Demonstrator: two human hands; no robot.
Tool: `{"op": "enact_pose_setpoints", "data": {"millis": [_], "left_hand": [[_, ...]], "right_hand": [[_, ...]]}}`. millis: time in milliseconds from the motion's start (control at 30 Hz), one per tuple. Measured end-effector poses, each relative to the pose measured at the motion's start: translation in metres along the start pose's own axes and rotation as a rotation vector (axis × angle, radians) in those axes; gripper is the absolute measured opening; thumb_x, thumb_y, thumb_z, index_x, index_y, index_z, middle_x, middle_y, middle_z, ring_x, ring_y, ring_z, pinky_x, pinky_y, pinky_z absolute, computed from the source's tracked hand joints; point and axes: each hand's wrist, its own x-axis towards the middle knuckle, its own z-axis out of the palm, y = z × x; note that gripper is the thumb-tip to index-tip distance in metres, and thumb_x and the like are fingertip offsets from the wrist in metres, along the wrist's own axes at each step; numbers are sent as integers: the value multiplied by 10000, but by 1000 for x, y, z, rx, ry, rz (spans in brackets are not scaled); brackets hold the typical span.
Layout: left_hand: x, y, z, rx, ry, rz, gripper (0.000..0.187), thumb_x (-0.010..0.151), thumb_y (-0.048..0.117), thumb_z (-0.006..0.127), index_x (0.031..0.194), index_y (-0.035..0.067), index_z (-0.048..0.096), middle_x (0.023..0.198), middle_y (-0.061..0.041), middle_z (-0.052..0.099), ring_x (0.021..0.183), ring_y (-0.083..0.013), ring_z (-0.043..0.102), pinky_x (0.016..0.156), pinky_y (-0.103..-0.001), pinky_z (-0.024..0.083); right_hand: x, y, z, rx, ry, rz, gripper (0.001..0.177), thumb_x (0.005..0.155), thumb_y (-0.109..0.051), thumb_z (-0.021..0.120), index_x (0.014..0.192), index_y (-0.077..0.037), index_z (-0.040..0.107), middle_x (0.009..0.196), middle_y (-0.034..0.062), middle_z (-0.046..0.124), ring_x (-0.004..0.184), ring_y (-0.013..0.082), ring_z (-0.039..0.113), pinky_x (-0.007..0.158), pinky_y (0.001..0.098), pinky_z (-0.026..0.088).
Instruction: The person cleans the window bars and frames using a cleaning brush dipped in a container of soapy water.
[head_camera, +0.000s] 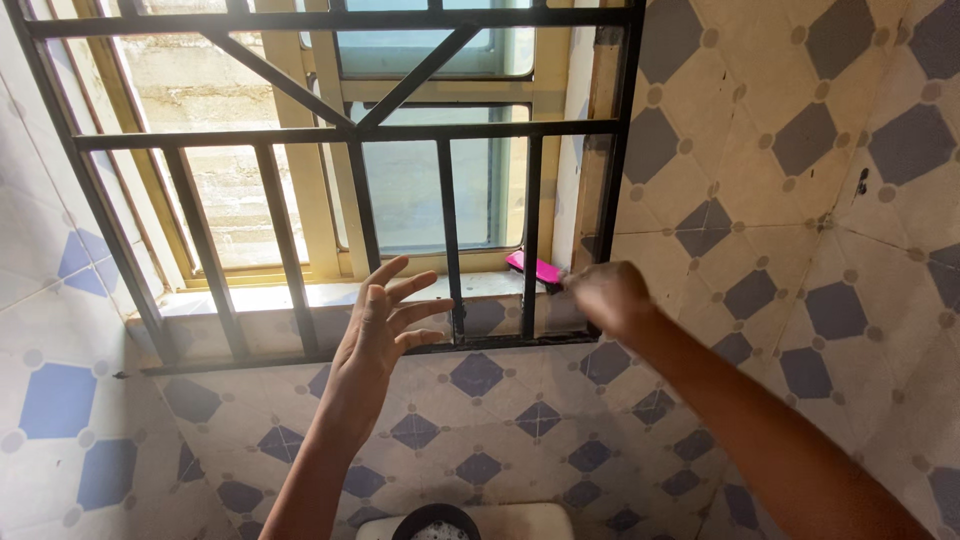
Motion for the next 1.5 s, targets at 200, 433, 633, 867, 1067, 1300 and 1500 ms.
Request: {"op": "enact_pose_setpoints", "data": {"millis": [200, 433, 633, 867, 1067, 1300, 1500], "left_hand": [[-14, 3, -23, 27, 72, -44, 792, 978, 614, 248, 1569, 87, 261, 1484, -228, 544, 1300, -323, 613, 1010, -485, 538], [-9, 9, -15, -9, 55, 2, 793, 984, 607, 253, 1570, 73, 259, 1480, -233, 537, 1303, -336, 611, 1005, -497, 535], [-6, 6, -3, -4, 13, -17, 804, 974, 618, 254, 1570, 79, 244, 1485, -217, 537, 1304, -325, 618, 1008, -489, 545], [-13, 5, -25, -27, 74, -16, 801, 976, 621, 266, 1569, 83, 271, 1480, -240, 542, 1295, -333, 616, 1003, -496, 537], [0, -5, -5, -34, 8, 9, 804, 980, 627, 266, 1571, 83, 249, 1490, -243, 518, 1315, -336, 604, 1019, -493, 544], [-9, -2, -16, -9, 25, -9, 790, 986, 606, 279, 1576, 83, 247, 1512, -236, 520, 1306, -350, 609, 1011, -493, 535], [-17, -5, -35, -18, 108, -44, 783, 975, 614, 259, 1577, 114, 269, 1488, -227, 543, 1305, -338, 606, 1003, -485, 539]], "right_hand": [[-41, 41, -63, 215, -206, -40, 673, 1012, -43, 402, 1540, -459, 415, 1348, 28, 647, 666, 157, 628, 656, 342, 593], [-48, 29, -51, -303, 143, -113, 300, 1104, -197, 464, 1378, -181, 586, 826, 59, 586, 682, 157, 582, 578, 284, 560], [-48, 16, -29, -174, 208, -263, 570, 1013, -33, 449, 1506, -318, 466, 826, 41, 602, 620, 165, 588, 554, 342, 568], [-87, 45, -75, -55, 109, -182, 584, 1060, -104, 385, 1536, -442, 397, 823, 46, 657, 588, 126, 573, 575, 294, 562], [-56, 13, -29, -112, 126, -51, 629, 1022, -42, 431, 1571, -336, 344, 919, 87, 515, 609, 160, 566, 552, 304, 571], [-63, 21, 7, -54, 331, -267, 674, 969, -62, 528, 1588, -257, 345, 822, 69, 612, 650, 172, 589, 546, 336, 553], [-95, 27, 26, 266, 317, -100, 706, 1004, -129, 555, 1598, -384, 270, 833, 63, 588, 625, 190, 580, 519, 333, 532]]}}
